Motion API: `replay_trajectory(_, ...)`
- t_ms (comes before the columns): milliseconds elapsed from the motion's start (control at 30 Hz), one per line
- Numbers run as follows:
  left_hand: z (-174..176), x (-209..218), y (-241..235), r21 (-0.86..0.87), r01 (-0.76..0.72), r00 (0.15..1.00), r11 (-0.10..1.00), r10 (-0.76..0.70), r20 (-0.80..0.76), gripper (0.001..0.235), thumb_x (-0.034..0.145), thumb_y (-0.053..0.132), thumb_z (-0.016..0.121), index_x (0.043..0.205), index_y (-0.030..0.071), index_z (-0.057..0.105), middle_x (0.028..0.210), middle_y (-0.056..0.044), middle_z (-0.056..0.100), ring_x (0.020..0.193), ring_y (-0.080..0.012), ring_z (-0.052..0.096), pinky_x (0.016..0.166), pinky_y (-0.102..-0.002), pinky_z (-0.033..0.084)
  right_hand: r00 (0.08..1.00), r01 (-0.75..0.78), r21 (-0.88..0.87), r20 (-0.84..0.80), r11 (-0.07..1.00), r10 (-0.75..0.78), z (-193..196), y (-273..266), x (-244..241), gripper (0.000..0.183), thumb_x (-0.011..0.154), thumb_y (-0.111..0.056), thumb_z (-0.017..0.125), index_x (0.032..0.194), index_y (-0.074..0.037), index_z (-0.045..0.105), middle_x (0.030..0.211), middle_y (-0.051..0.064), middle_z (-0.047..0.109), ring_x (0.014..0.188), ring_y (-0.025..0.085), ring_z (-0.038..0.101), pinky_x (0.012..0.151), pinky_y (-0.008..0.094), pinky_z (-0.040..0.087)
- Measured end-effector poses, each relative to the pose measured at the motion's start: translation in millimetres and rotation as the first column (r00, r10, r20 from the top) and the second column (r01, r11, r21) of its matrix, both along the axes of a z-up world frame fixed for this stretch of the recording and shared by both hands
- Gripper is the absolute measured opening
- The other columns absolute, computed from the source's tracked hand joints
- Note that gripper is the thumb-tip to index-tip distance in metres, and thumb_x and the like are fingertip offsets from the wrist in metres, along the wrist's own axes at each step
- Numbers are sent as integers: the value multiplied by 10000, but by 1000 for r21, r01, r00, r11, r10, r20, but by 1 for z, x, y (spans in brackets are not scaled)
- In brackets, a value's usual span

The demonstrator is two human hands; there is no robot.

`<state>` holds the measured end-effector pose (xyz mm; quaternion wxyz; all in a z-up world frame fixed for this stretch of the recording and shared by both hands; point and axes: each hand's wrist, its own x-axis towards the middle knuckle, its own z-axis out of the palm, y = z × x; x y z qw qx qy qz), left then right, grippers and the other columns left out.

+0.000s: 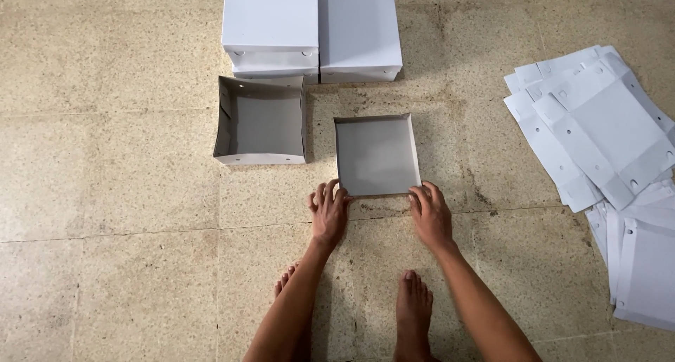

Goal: The person assembles a white cardboard box by folding the flaps and securing the tabs. They then place a lid on the assembled box and adjust the fit.

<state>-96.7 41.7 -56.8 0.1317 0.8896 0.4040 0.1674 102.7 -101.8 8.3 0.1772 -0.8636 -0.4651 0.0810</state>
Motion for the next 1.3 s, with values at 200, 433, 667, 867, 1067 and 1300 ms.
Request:
replay_trajectory(200,-9,1,-2,108,-82,995,991,74,70,218,948,436,613,980,222,587,1382,-27,466,1264,-272,414,1013,-436,282,995,23,27,92,999,-25,-31,-10,11,225,1091,-319,487,1247,-198,596,1268,40,592,1133,229,650,828,374,612)
replay_trajectory(433,-14,2,-1,144,-82,996,986,74,58,205,933,451,609,957,247,599,1372,-22,483,1256,-274,433,1010,-448,293,984,4,40,180,999,-12,-37,-11,13,201,1095,-297,486,1188,-176,617,1235,28,639,1016,214,697,766,348,614)
replay_trajectory(667,-35,2,5,64,-14,994,998,8,106,161,938,374,649,1021,242,609,1188,8,545,1171,-225,481,988,-405,304,999,14,93,48,996,-18,-27,-10,8,156,1068,-289,523,1117,-191,634,1273,42,581,1037,319,695,783,460,633)
replay_trajectory(867,-26,-1,10,-85,-28,964,996,49,260,482,906,470,664,1250,141,585,1085,-47,618,1102,-230,554,1011,-419,317,996,82,324,-62,942,-66,-31,-12,-10,210,1036,-175,580,1225,-100,634,1236,126,588,1005,354,686,781,454,608)
replay_trajectory(1067,-30,-2,15,-135,-66,921,989,112,372,422,826,460,782,1167,214,743,1001,11,650,1057,-186,557,1005,-445,293,970,187,421,-221,887,-100,-32,-7,-8,374,954,-156,712,1322,-96,679,1160,135,641,951,323,690,776,400,589)
replay_trajectory(1300,-23,2,17,-93,-90,929,992,117,350,316,825,437,793,1090,267,783,955,-2,626,1022,-197,564,994,-457,321,973,149,410,-223,900,-59,-40,-4,7,333,868,-155,803,1198,-151,764,1080,85,624,922,272,684,779,353,572)
